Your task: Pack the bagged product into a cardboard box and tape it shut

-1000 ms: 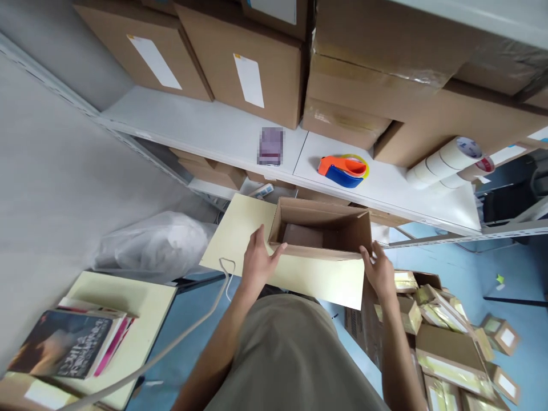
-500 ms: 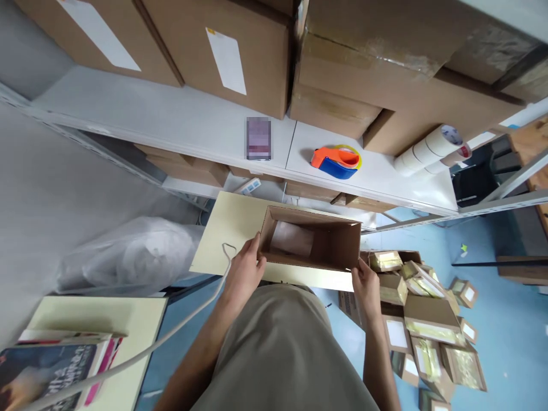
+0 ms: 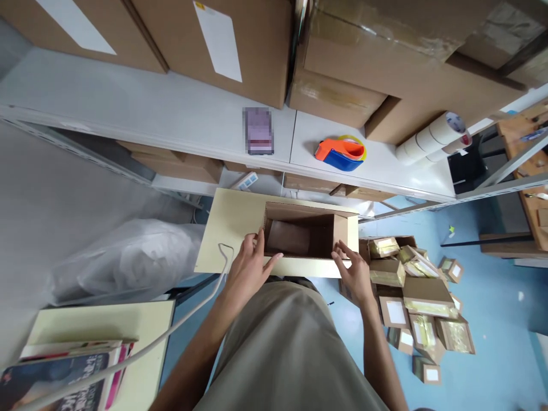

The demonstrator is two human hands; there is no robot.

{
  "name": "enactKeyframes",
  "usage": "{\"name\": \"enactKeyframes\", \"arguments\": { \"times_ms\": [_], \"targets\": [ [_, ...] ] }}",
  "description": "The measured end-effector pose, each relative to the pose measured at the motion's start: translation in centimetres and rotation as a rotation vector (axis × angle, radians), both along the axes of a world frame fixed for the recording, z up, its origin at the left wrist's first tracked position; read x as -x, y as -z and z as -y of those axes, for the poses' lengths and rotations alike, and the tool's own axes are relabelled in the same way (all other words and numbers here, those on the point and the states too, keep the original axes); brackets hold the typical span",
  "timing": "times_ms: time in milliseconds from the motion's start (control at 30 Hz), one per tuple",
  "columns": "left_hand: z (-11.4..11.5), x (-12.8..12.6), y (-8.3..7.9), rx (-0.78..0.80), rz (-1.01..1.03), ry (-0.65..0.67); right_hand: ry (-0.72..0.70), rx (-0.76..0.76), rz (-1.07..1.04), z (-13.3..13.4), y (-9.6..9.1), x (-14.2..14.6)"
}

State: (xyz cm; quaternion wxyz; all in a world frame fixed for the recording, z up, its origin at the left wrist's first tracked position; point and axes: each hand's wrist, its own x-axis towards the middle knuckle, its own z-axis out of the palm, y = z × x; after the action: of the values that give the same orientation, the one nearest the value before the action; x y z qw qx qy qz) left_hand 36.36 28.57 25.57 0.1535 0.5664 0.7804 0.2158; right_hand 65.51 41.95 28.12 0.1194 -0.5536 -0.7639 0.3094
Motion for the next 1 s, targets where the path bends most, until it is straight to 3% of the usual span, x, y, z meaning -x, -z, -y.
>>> {"name": "enactKeyframes", "arguments": {
  "times_ms": [100, 267, 400, 467, 567, 733, 867, 1000],
  "targets": [
    [0.1, 0.7, 0.5, -0.028, 0.096, 0.052, -0.003, 0.164, 0.006, -0.8, -0.4, -0.5],
    [0.0, 1.8, 1.6, -0.100, 0.292, 0.033, -0.112, 0.216, 0.027, -1.9, -0.9, -0.4],
    [0.3, 1.7, 2.7, -0.165, 0.426, -0.088, -0.160, -0.042, 0.075, -3.8, -2.0, 1.2],
    [0.5, 1.4, 2.9, -0.194, 0.456, -0.130, -0.180, -0.203, 0.143, -5.3, -2.3, 3.0],
    [0.9, 0.8, 2.7, -0.225, 0.463, -0.186, -0.288, -0.318, 0.258, -7.9, -2.1, 6.8],
    [1.3, -0.5, 1.8, -0.239, 0.464, -0.249, -0.331, -0.342, 0.478, -12.6, -0.4, 11.6],
    [0.8, -1.2, 1.5, -0.201, 0.458, -0.095, -0.361, -0.343, 0.453, -14.4, 0.2, 11.9],
    [-1.0, -0.2, 1.4, -0.086, 0.422, -0.034, -0.413, -0.329, 0.385, -14.4, -0.3, 11.6]
  ]
}}
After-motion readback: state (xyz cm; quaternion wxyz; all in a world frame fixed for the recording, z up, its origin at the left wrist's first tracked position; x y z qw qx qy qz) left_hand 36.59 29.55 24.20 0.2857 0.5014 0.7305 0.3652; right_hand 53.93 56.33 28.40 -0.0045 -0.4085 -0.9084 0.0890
